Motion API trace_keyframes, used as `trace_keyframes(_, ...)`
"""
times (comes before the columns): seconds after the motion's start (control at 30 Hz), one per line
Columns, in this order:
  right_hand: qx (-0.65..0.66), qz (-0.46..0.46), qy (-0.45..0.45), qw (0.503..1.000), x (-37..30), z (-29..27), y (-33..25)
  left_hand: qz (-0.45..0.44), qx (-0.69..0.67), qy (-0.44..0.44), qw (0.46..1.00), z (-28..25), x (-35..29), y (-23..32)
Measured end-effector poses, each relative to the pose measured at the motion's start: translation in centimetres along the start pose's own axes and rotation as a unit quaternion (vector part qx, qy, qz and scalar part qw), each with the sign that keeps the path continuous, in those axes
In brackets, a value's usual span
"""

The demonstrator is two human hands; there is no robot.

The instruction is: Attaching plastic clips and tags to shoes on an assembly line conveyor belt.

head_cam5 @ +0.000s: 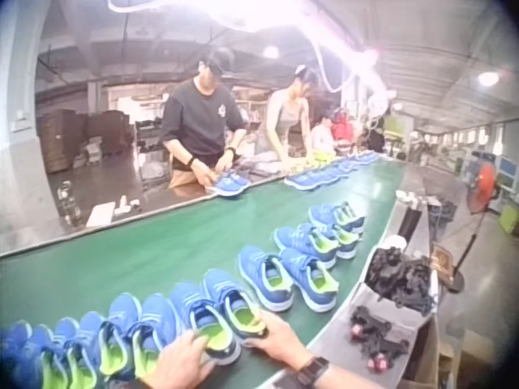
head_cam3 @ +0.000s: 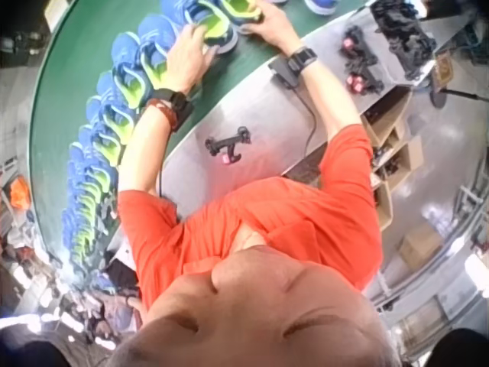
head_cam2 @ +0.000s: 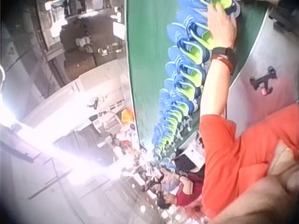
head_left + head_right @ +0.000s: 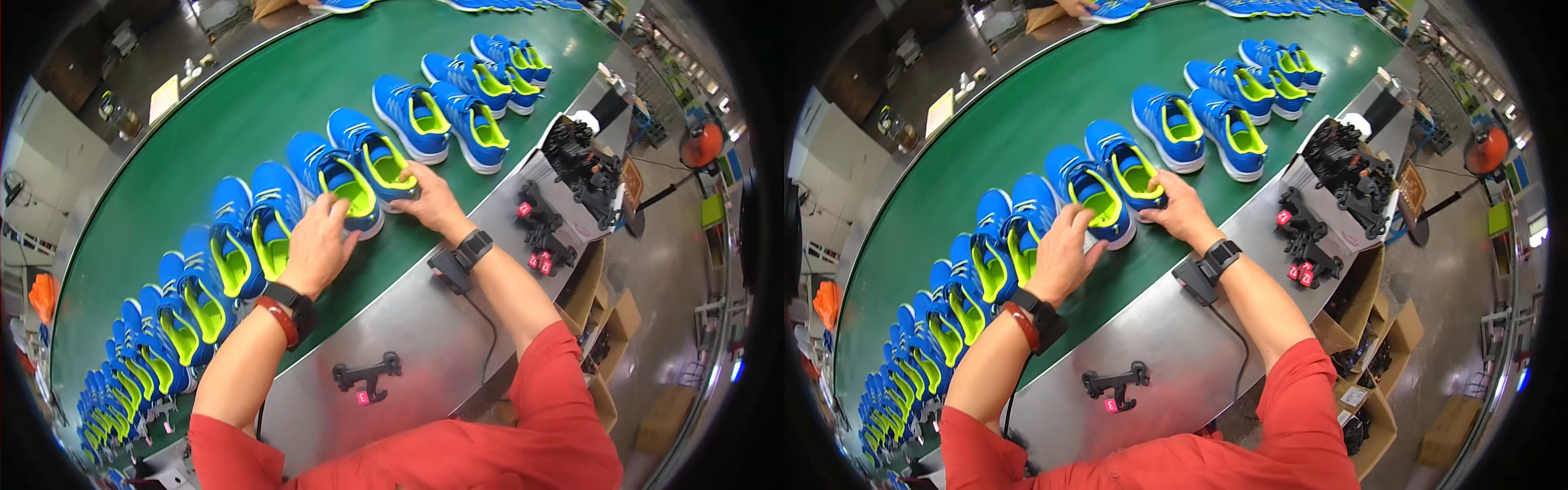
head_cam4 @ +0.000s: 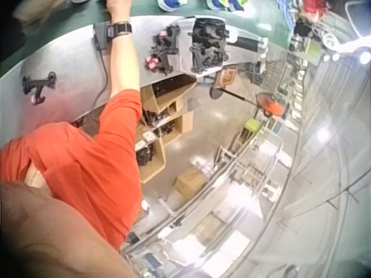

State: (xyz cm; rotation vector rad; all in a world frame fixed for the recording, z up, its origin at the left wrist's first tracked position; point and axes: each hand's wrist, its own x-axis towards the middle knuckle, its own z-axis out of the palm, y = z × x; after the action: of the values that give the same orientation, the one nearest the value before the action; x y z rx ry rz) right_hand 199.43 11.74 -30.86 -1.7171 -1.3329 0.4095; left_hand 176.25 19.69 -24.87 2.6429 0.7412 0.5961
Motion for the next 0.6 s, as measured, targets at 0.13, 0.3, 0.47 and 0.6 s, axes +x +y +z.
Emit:
trace_keyframes(0.13, -0.045, -0.005, -0.018, 0.999, -0.2, 0.2, -1.2, -0.041, 0.009, -0.112, 0.993, 0.6, -0.1, -0.9)
trace_keyframes(0.3, -0.151, -0.112, 0.097, 0.977, -3.8, 0.0, -6.9, -0.061, -0.007, -0.114, 0.992, 0.1, -0.8, -0.8)
trace_keyframes(0.47, 0.02, -0.223, -0.32, 0.92, -12.9, 0.5, -14.0, -0.059, -0.009, -0.135, 0.989, -2.3, -1.6, -0.3)
trace_keyframes(0.6, -0.066, -0.166, -0.416, 0.891, -16.5, 1.7, -15.4, -0.036, -0.006, -0.143, 0.989, -3.3, -0.2, -0.4)
